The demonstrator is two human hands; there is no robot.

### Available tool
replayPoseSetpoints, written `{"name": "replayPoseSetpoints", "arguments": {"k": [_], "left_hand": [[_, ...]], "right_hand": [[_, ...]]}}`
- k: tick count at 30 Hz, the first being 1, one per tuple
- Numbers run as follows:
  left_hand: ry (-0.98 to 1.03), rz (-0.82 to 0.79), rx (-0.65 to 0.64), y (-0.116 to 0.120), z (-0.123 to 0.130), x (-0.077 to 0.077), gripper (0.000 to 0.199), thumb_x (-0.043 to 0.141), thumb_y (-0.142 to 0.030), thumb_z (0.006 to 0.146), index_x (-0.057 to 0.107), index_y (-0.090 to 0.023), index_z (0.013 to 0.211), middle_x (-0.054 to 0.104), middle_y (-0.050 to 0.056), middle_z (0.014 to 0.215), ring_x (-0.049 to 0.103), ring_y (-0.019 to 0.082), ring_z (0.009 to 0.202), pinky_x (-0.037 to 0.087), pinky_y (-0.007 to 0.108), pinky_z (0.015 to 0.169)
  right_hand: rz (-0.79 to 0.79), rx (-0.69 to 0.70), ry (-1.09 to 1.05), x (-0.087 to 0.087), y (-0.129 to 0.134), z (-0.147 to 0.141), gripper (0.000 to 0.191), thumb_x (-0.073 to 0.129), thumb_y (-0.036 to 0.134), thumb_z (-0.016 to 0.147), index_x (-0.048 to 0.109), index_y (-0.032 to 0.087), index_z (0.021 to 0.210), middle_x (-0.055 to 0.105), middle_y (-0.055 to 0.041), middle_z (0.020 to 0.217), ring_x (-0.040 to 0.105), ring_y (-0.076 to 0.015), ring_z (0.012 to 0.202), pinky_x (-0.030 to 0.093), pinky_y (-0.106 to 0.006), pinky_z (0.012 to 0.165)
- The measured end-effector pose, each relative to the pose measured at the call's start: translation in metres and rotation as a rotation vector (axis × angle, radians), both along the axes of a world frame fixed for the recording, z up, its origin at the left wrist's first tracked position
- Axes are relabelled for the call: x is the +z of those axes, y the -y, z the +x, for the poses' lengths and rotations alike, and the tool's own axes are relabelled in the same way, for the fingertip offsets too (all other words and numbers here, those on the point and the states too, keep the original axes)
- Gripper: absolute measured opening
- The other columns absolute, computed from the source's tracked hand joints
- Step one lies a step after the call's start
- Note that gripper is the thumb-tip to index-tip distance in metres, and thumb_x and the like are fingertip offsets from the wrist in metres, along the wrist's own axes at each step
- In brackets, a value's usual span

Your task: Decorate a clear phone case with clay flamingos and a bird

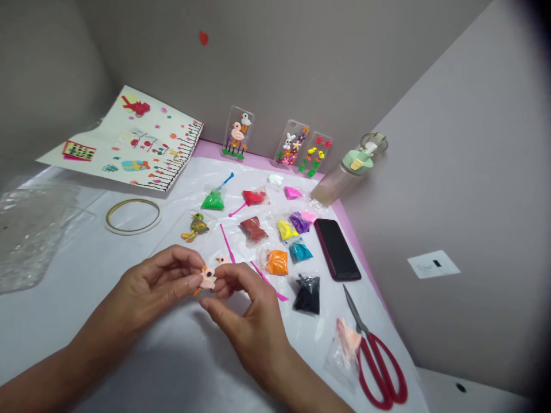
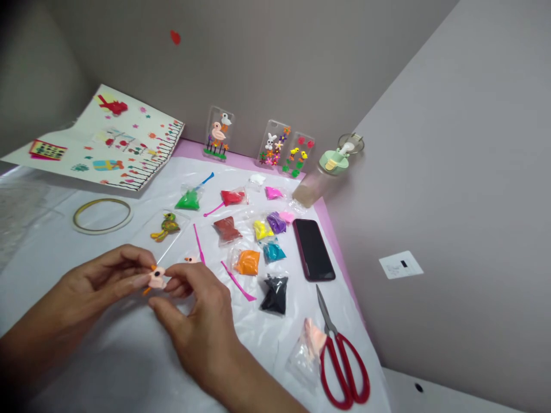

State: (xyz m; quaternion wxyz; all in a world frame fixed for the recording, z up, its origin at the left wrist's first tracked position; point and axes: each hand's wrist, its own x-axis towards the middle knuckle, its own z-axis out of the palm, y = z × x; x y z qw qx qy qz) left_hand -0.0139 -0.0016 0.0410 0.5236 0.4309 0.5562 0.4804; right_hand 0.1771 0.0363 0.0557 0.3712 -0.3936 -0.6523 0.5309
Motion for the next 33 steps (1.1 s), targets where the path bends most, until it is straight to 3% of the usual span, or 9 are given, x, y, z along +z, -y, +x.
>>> {"name": "replayPoseSetpoints", "arguments": {"k": [3,6,10,16,19,22,26,33], "left_hand": [[0.012,-0.006,0.025,0.001,-0.003,-0.004,0.018,0.074,-0.048,0.095,0.070,-0.032,0.102,0.078,-0.001,0.088,0.078,0.019,0.080,0.064,0.023,0.065],[0.038,-0.027,0.016,0.002,-0.004,-0.005,0.021,0.072,-0.051,0.096,0.069,-0.032,0.104,0.076,-0.001,0.084,0.075,0.018,0.075,0.062,0.023,0.061],[0.072,-0.055,0.007,0.003,-0.002,-0.005,0.022,0.072,-0.054,0.095,0.069,-0.033,0.104,0.074,-0.002,0.081,0.072,0.017,0.075,0.061,0.021,0.062],[0.114,-0.054,-0.006,0.002,-0.001,-0.003,0.024,0.073,-0.055,0.095,0.069,-0.034,0.106,0.075,-0.002,0.084,0.071,0.015,0.076,0.061,0.019,0.066],[0.115,-0.027,0.012,0.001,0.000,0.000,0.026,0.074,-0.056,0.094,0.070,-0.033,0.106,0.076,-0.001,0.085,0.074,0.016,0.079,0.063,0.020,0.067],[0.071,-0.002,0.030,0.001,0.001,-0.001,0.025,0.076,-0.053,0.093,0.069,-0.034,0.108,0.077,-0.001,0.090,0.077,0.018,0.085,0.064,0.020,0.071],[-0.001,0.052,0.011,0.001,0.001,-0.008,0.023,0.078,-0.049,0.093,0.069,-0.034,0.109,0.077,-0.002,0.094,0.078,0.019,0.089,0.066,0.022,0.075],[-0.175,0.147,0.064,0.001,0.005,-0.007,0.021,0.074,-0.052,0.093,0.072,-0.033,0.103,0.078,-0.001,0.093,0.080,0.020,0.087,0.068,0.024,0.074]], "right_hand": [[0.354,-0.054,0.094,-0.004,0.003,0.001,0.013,0.077,0.013,0.091,0.073,0.021,0.101,0.073,-0.0038,0.091,0.068,-0.0189,0.084,0.054,-0.031,0.078],[0.573,-0.087,0.124,-0.005,0.004,0.002,0.007,0.070,0.013,0.098,0.072,0.020,0.101,0.074,-0.0072,0.090,0.070,-0.0208,0.084,0.055,-0.032,0.076],[0.682,-0.106,0.166,-0.004,0.003,0.002,0.008,0.067,0.012,0.100,0.074,0.016,0.100,0.075,-0.0108,0.089,0.071,-0.0223,0.084,0.057,-0.033,0.076],[0.715,-0.105,0.207,-0.002,0.003,0.003,0.013,0.065,0.010,0.101,0.076,0.016,0.100,0.075,-0.0107,0.090,0.070,-0.0217,0.083,0.056,-0.032,0.075],[0.592,-0.082,0.161,-0.001,0.003,0.004,0.010,0.072,0.017,0.098,0.075,0.019,0.108,0.076,-0.0097,0.096,0.070,-0.0226,0.089,0.056,-0.034,0.081],[0.239,-0.030,0.077,0.004,0.001,0.004,0.018,0.084,0.028,0.090,0.076,0.023,0.106,0.074,-0.0047,0.097,0.068,-0.0204,0.088,0.055,-0.032,0.080],[-0.194,0.013,-0.069,0.009,-0.004,0.001,0.015,0.086,0.036,0.085,0.079,0.024,0.090,0.070,0.0004,0.087,0.062,-0.0159,0.077,0.051,-0.029,0.076],[-0.496,-0.002,-0.165,0.010,-0.010,-0.001,0.026,0.092,0.041,0.073,0.077,0.021,0.081,0.067,0.0022,0.076,0.053,-0.0138,0.070,0.040,-0.027,0.069]]}}
